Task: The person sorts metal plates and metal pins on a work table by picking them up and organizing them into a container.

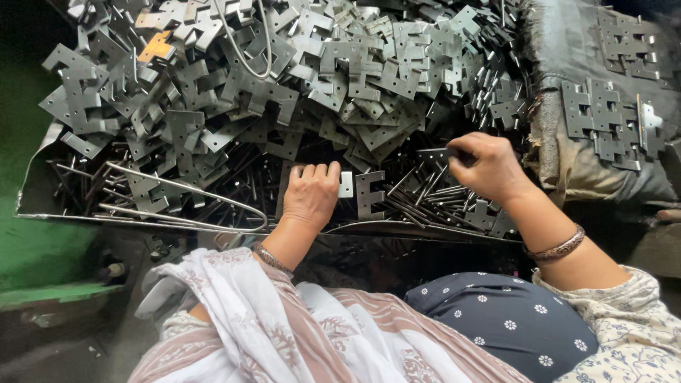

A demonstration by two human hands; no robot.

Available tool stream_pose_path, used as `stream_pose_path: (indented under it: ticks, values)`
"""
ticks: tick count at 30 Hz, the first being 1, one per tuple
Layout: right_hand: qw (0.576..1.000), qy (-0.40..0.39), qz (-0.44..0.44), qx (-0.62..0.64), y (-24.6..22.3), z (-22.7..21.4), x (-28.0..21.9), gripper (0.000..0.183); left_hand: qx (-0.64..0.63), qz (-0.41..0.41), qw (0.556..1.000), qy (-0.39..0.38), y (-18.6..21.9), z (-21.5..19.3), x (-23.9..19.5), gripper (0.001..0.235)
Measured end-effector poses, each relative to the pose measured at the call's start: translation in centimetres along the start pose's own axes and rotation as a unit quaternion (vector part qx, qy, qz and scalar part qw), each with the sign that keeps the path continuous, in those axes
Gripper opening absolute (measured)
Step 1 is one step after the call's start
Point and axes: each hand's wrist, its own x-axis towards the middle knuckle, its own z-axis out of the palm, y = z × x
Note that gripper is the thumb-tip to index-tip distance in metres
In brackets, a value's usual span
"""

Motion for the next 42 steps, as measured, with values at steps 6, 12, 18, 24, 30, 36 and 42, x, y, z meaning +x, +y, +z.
stream_pose_path:
  ticks: [6,12,18,24,30,36,42]
  values:
    - [0.998,-0.044,0.021,0.027,0.6,2.0,-0.6,0.043,-0.003,0.023,1.0,-0.015,0.5,-0.9,0.7,0.011]
    - [0.998,-0.05,0.009,-0.039,2.8,2.9,-1.2,0.045,-0.28,-0.041,0.951,0.128,-0.5,-2.1,2.4,0.042]
    - [0.99,-0.096,0.068,-0.078,3.4,4.3,-1.9,0.039,-0.499,-0.098,0.857,0.081,-4.1,-3.2,1.0,0.005]
    - [0.991,-0.042,0.059,-0.11,1.7,2.6,-1.3,0.028,-0.83,-0.289,0.438,0.188,-5.4,-4.7,0.0,0.018]
    - [0.996,-0.066,0.042,-0.045,0.2,2.0,-1.5,0.03,-0.877,-0.421,0.157,0.17,-7.2,-4.2,-1.5,0.019]
    - [0.91,-0.03,0.173,0.376,-5.6,-0.3,-0.3,0.032,-0.915,-0.375,0.129,0.069,-0.2,-5.0,-1.3,0.033]
    - [0.95,-0.038,-0.009,0.311,-11.6,4.1,-0.3,0.028,-0.96,-0.257,0.064,0.096,5.3,-5.5,0.0,0.06]
